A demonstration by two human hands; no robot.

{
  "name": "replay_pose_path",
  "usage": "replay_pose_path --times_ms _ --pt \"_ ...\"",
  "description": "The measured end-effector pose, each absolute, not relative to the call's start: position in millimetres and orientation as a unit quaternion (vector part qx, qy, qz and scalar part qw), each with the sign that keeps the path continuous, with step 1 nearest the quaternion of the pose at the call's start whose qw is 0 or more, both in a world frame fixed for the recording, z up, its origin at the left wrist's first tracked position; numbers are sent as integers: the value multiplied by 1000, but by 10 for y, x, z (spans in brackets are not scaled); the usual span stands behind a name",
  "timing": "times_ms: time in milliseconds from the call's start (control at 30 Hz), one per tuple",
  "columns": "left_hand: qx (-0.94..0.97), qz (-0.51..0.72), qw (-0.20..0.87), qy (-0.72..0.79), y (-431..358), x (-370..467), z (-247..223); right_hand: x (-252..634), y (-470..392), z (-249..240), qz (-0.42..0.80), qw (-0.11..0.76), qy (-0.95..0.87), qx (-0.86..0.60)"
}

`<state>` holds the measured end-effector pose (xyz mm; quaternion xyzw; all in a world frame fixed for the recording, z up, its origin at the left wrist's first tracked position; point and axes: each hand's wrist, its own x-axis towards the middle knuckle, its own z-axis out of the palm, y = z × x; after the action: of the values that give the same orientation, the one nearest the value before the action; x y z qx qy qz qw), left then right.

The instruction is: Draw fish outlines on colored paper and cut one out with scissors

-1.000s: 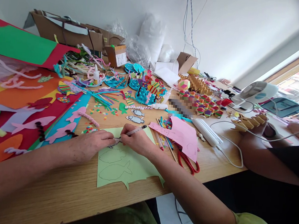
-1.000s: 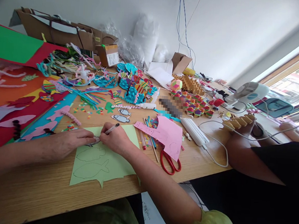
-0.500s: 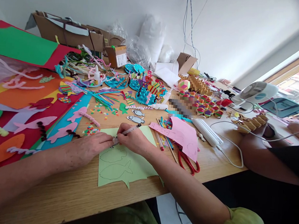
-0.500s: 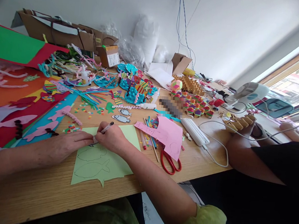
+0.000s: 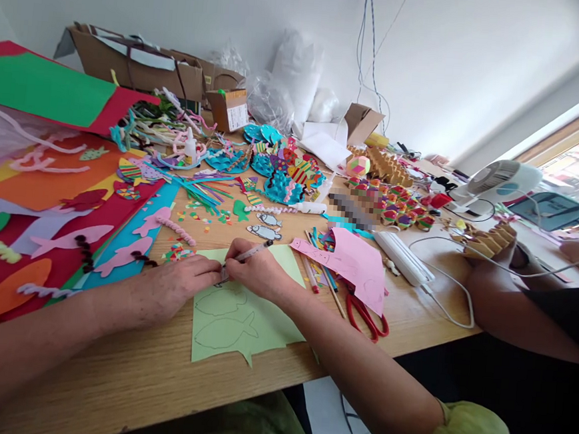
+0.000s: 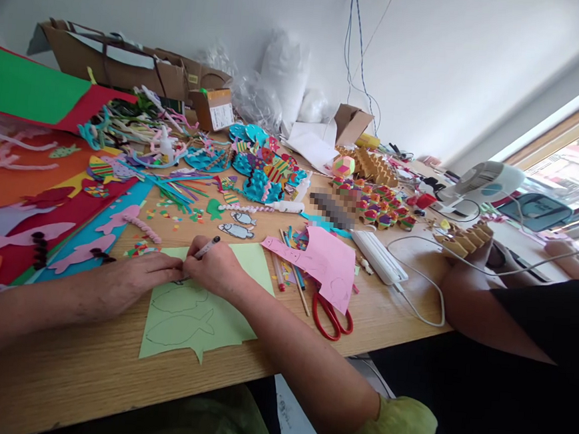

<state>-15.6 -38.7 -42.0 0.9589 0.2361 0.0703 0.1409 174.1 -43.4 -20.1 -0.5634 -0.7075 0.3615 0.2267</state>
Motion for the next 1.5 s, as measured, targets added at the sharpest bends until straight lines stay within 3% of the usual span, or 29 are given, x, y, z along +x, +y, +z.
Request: replay_pose_path --times_ms 433,1500 --pt "964 93 110 225 -388 -147 -426 1738 -430 -260 345 255 -699 -572" --pt "939 54 183 287 -513 -179 -364 1697 -412 -221 347 224 -725 -551"
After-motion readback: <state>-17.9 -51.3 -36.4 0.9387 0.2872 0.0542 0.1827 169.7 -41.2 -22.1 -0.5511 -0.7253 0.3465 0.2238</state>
